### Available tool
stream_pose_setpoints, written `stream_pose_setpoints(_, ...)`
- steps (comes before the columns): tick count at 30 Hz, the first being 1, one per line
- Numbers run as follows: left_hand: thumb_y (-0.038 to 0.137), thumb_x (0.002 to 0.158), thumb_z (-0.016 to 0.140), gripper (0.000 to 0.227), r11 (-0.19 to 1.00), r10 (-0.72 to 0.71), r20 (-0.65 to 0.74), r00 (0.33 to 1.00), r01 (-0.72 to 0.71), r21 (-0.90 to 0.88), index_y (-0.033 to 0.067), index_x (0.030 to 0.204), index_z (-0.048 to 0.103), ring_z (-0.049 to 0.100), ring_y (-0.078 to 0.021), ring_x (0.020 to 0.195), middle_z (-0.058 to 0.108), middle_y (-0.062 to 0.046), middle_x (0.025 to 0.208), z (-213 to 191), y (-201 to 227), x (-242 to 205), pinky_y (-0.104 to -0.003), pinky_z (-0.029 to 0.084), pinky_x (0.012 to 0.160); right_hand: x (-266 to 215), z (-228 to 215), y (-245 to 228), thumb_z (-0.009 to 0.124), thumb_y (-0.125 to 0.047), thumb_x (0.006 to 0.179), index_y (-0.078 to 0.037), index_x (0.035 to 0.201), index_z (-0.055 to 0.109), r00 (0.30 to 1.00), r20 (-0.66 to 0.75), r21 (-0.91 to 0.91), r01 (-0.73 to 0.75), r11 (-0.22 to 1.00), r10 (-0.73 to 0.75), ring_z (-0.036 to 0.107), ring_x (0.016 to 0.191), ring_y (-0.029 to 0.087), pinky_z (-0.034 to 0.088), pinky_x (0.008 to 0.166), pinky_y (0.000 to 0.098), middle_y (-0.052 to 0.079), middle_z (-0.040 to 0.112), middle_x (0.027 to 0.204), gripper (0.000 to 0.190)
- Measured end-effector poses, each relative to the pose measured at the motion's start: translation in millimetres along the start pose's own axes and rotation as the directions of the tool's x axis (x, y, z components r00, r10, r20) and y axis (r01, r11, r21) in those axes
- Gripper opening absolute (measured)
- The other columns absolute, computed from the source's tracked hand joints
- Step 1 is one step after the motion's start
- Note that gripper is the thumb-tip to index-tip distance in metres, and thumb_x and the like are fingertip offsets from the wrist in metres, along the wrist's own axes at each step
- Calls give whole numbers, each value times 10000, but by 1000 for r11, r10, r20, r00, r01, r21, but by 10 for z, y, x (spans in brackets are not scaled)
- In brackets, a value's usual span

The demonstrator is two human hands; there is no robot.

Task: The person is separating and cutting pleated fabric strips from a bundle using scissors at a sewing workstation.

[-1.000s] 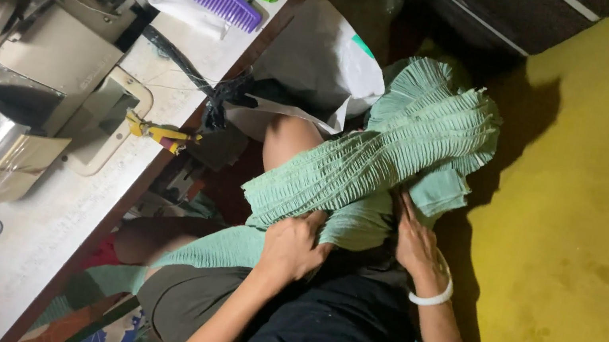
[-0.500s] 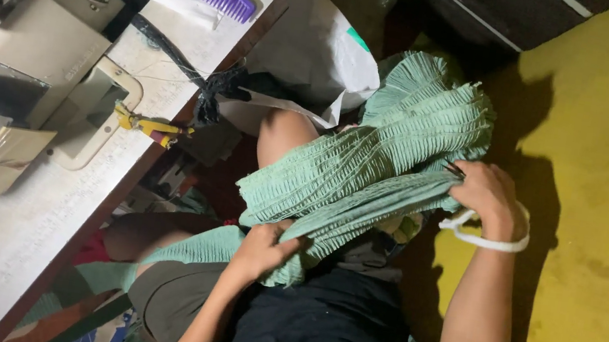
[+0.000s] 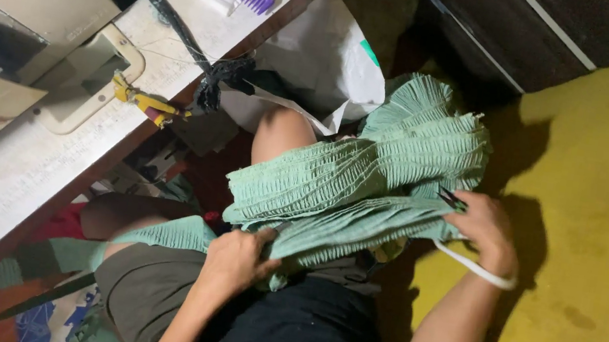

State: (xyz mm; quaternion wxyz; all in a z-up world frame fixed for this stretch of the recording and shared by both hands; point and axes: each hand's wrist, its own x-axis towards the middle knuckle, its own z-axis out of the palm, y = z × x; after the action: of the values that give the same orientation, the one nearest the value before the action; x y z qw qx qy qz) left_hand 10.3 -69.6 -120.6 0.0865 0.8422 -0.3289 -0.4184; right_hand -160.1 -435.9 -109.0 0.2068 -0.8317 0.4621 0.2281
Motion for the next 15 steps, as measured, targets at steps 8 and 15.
stream_pose_setpoints(8,456,750,681,412,993,6,-317,949,-42,-107,214,1073,598,660,-350,756,691,-107,785,-275,154,-130,-471,484,644,299,-539,-177,604,-260,859,-216,1136,692,944,-284,-107,142,984,-167,639,832,299,490,729,408,90,702,960,295)
stream_pose_setpoints(15,462,786,586,756,937,-252,-205,946,186,-295,220,1455,332,648,-476,991,693,-274,925,-636,320,-30,-552,496,844,1145,-68,-524,567,-366,810,-217,1010,703,822,-402,-304,296,906,-403,684,951,341,521,816,503,59,723,1016,284)
